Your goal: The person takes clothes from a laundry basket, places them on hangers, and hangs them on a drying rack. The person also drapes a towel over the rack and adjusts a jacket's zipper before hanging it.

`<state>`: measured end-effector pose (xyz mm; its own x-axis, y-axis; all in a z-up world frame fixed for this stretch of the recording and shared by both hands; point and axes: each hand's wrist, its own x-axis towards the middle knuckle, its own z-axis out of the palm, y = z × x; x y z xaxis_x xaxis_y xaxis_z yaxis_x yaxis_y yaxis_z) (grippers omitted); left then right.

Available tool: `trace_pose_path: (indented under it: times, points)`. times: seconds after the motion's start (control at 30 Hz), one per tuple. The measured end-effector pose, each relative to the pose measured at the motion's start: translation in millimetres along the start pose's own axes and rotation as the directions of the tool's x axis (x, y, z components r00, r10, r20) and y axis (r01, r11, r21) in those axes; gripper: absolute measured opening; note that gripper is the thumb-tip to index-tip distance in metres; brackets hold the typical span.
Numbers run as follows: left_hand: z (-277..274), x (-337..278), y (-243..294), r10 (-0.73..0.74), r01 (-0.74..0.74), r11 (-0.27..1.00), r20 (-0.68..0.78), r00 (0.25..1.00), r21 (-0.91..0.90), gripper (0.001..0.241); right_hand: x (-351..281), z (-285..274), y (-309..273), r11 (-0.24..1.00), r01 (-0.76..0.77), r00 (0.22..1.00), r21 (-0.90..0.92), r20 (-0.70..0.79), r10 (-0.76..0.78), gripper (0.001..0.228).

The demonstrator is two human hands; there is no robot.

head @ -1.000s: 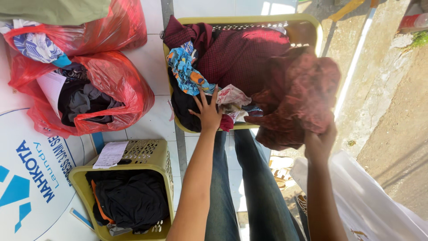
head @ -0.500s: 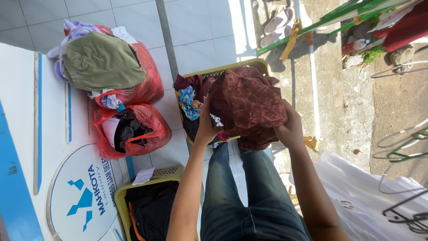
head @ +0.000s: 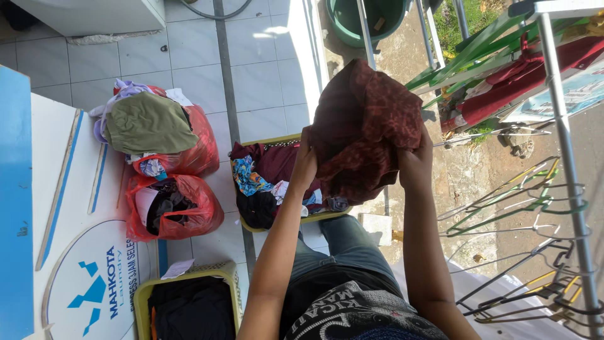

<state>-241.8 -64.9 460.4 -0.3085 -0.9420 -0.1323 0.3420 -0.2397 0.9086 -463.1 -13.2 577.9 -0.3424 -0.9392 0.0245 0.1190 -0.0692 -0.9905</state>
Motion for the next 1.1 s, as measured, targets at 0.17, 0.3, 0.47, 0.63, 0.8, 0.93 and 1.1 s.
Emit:
trace_pose_path:
  times: [0.17, 0.3, 0.47, 0.63, 0.8, 0.93, 1.1]
  points:
    - [67.8, 34.9, 38.3, 0.076, -0.077, 0.995, -0.017, 0.997, -0.069, 0.039, 45.1, -47.9, -22.6, 1.0, 0.01, 0.999, -0.011, -0.051, -0.011, 0.051]
    - [92.2, 52.4, 62.9, 0.069, -0.075, 0.985, -0.04, 0.997, -0.155, 0.039, 65.0, -58.1, -40.5, 0.998, 0.058, 0.996, 0.035, -0.074, -0.056, 0.049]
    - [87.0, 74.2, 104.8, 0.177, -0.178, 0.982, -0.02, 0.984, -0.069, 0.038, 96.2, -47.0, -59.6, 0.989, 0.14, 0.99, -0.052, -0.024, -0.142, 0.049]
    - [64.8, 97.2, 141.3, 0.239, -0.233, 0.969, -0.062, 0.969, 0.083, 0.035, 138.3, -24.7, -56.4, 0.988, 0.152, 0.988, 0.016, 0.021, -0.153, 0.059]
    - [55.4, 139.4, 154.3, 0.399, -0.402, 0.916, -0.092, 0.912, -0.012, 0.053, 177.8, -7.4, -47.0, 0.975, 0.185, 0.979, -0.122, 0.108, -0.172, 0.053]
    - [39.3, 201.6, 156.4, 0.358, -0.36, 0.933, -0.142, 0.923, 0.015, 0.046, 219.3, 10.1, -35.2, 0.981, 0.141, 0.985, -0.135, 0.114, -0.126, 0.063]
    - [-7.6, 339.3, 151.9, 0.357, -0.352, 0.933, -0.07, 0.932, 0.075, 0.044, 337.2, 43.7, 12.6, 0.998, 0.032, 0.997, -0.055, 0.075, -0.027, 0.073]
